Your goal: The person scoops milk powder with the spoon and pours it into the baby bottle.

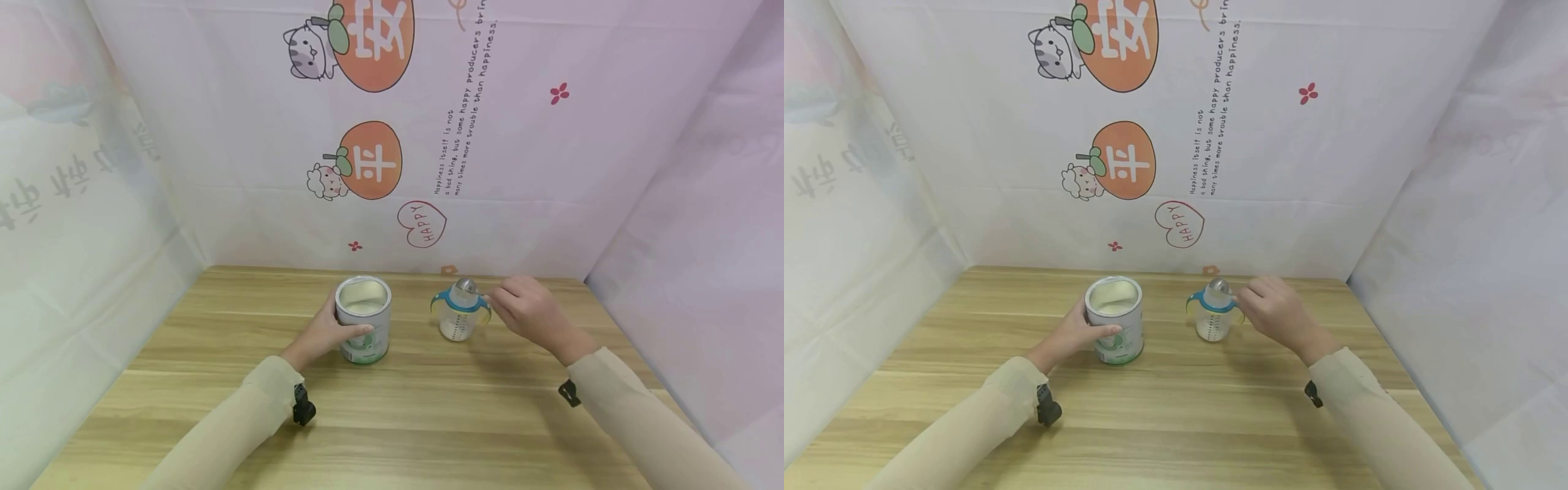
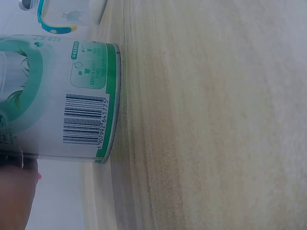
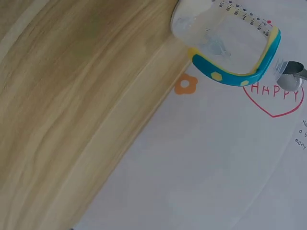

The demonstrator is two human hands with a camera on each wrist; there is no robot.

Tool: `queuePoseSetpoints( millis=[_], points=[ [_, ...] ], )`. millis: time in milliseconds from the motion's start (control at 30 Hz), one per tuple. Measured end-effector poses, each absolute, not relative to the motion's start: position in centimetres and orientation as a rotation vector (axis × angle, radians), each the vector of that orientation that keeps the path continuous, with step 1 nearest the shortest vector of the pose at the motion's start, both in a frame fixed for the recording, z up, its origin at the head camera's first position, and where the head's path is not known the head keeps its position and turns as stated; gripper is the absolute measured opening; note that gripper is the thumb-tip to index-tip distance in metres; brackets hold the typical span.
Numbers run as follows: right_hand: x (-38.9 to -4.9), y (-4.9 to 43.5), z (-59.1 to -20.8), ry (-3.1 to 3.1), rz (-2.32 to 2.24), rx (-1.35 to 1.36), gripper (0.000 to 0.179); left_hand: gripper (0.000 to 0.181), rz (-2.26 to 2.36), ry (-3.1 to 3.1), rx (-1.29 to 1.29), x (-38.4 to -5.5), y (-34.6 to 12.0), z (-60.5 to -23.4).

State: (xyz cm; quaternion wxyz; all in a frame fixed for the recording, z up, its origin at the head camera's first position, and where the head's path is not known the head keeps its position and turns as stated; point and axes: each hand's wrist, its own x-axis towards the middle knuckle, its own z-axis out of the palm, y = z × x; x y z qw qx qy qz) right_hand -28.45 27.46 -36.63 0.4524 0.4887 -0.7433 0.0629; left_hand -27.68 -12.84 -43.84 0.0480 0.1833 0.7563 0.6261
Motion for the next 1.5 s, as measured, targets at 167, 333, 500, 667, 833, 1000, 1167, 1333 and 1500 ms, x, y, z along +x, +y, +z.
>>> queuePoseSetpoints(
  millis=[167, 333, 500, 667, 833, 1000, 1167, 1333, 1500],
  points=[
    [-28.4, 27.7, -36.6, -1.923, 0.230, 1.097, 0.041, 0.095, 1.909, 2.305, 0.557, -27.7, -12.9, -43.9],
    [-28.2, 27.7, -36.5, -2.007, 0.341, 1.015, 0.036, 0.096, 1.904, 2.312, 0.553, -27.6, -12.9, -43.9],
    [-28.1, 27.6, -36.3, -2.075, 0.510, 0.907, 0.003, 0.096, 1.909, 2.311, 0.551, -27.6, -12.8, -43.8],
    [-27.9, 27.4, -36.3, -2.132, 0.642, 0.755, 0.004, 0.096, 1.904, 2.313, 0.539, -27.5, -12.8, -43.7],
    [-27.7, 27.4, -36.1, -2.244, 0.800, 0.579, 0.015, 0.095, 1.907, 2.309, 0.532, -27.5, -12.8, -43.7],
    [-27.6, 27.6, -35.8, -2.400, 1.051, 0.368, 0.036, 0.095, 1.904, 2.316, 0.533, -27.6, -12.7, -43.8],
    [-27.6, 27.6, -35.6, -2.472, 1.280, 0.219, 0.049, 0.096, 1.902, 2.313, 0.541, -27.6, -12.7, -43.7],
    [-27.7, 27.3, -35.3, -2.484, 1.422, 0.149, 0.054, 0.095, 1.902, 2.301, 0.534, -27.3, -12.7, -43.3],
    [-28.0, 26.7, -35.2, -2.480, 1.503, 0.139, 0.056, 0.094, 1.899, 2.306, 0.521, -27.3, -12.8, -43.4]
  ],
)
